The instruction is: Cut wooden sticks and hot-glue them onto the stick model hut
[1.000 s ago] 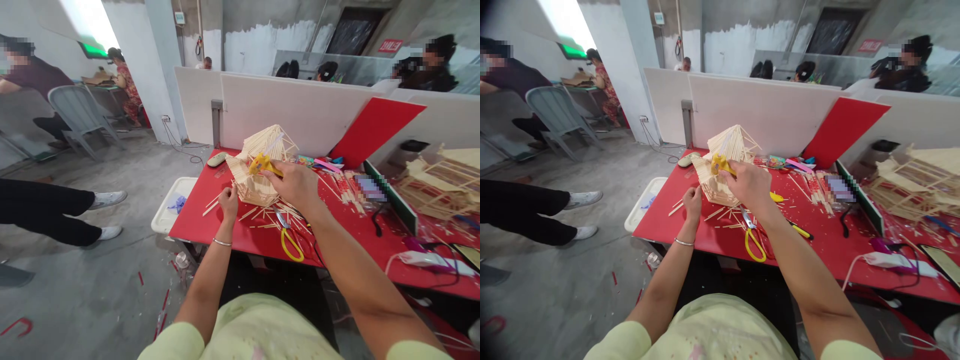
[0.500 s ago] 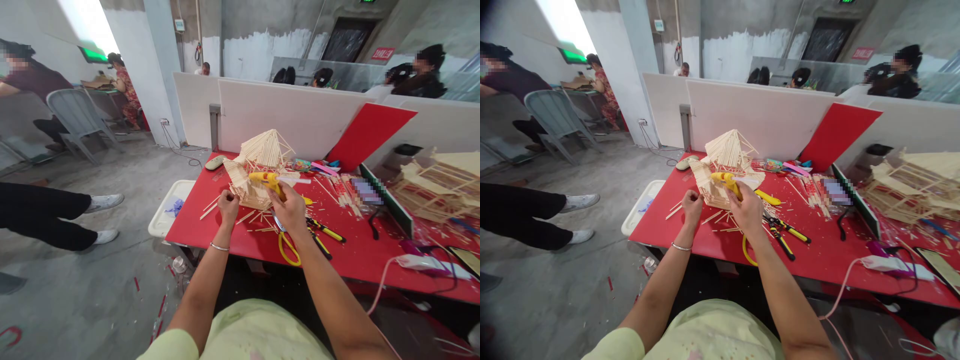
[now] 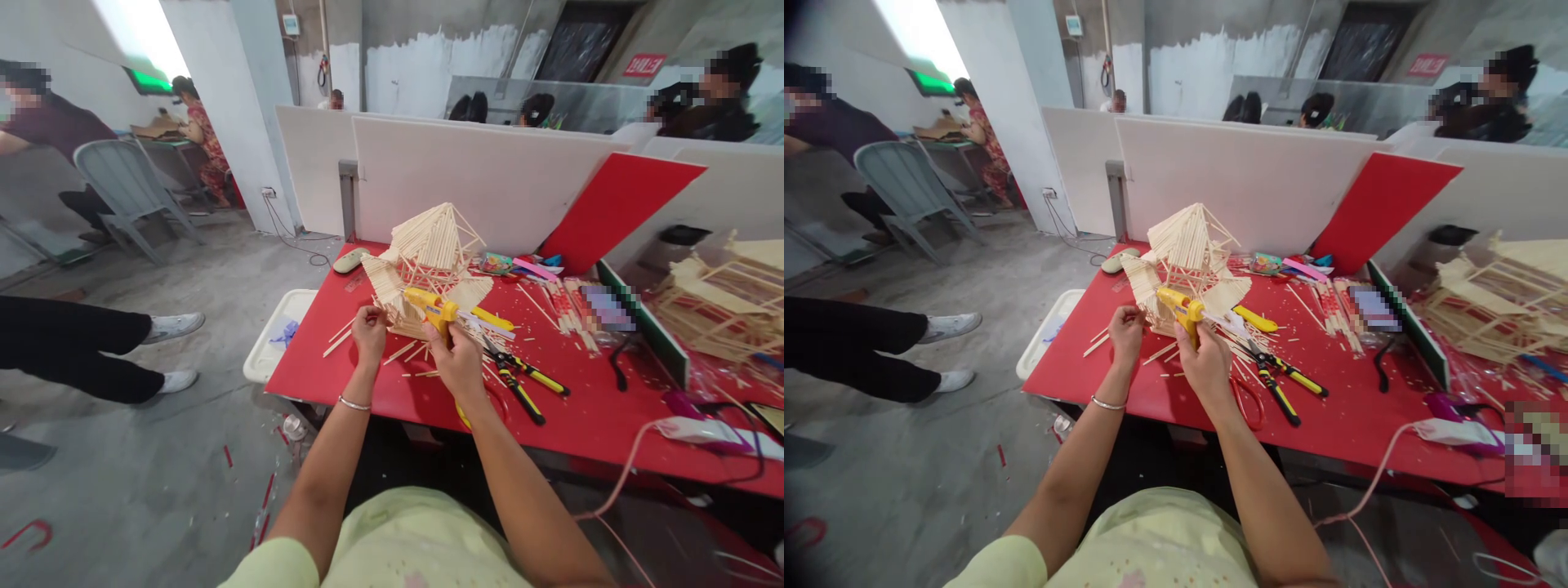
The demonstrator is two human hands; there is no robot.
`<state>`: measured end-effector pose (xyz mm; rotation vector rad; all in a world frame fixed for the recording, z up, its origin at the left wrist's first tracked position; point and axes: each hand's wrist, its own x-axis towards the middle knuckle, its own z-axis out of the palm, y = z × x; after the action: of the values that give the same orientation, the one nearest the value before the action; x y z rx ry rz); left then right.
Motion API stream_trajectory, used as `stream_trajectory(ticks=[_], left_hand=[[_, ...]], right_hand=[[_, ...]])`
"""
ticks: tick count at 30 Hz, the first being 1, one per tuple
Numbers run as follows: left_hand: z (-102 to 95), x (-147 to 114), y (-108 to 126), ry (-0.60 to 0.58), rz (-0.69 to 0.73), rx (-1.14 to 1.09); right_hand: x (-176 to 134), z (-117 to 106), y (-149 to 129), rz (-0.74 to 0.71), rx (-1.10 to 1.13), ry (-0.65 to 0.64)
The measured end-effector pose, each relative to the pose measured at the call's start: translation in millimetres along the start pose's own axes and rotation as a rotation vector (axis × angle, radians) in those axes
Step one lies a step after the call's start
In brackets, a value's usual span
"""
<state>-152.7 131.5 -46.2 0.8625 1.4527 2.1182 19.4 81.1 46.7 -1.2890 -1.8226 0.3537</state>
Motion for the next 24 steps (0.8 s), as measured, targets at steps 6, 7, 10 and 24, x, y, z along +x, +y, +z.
stream_trajectory(ticks=[6,7,10,24], left_hand=[[-1.1,-4.1,1.7,-0.045,-0.011,0.041],[-1.7,-5.0,2.1,-0.036,0.019,0.080],[-2.6,-6.8,3.0,-0.019,0.087,0.139],[-1.8,-5.3,5.1,0.007,0.164,0.141]], right_hand=[[2.5,-3.5,-0.9,0.047,0.028,-0.006],[3.2,-4.7,-1.7,0.047,0.033,-0.022],[5.3,-7.8,-3.8,0.037,0.052,-0.064],[1.3,-3.3,-7.3,0.188,0.306,-0.070]])
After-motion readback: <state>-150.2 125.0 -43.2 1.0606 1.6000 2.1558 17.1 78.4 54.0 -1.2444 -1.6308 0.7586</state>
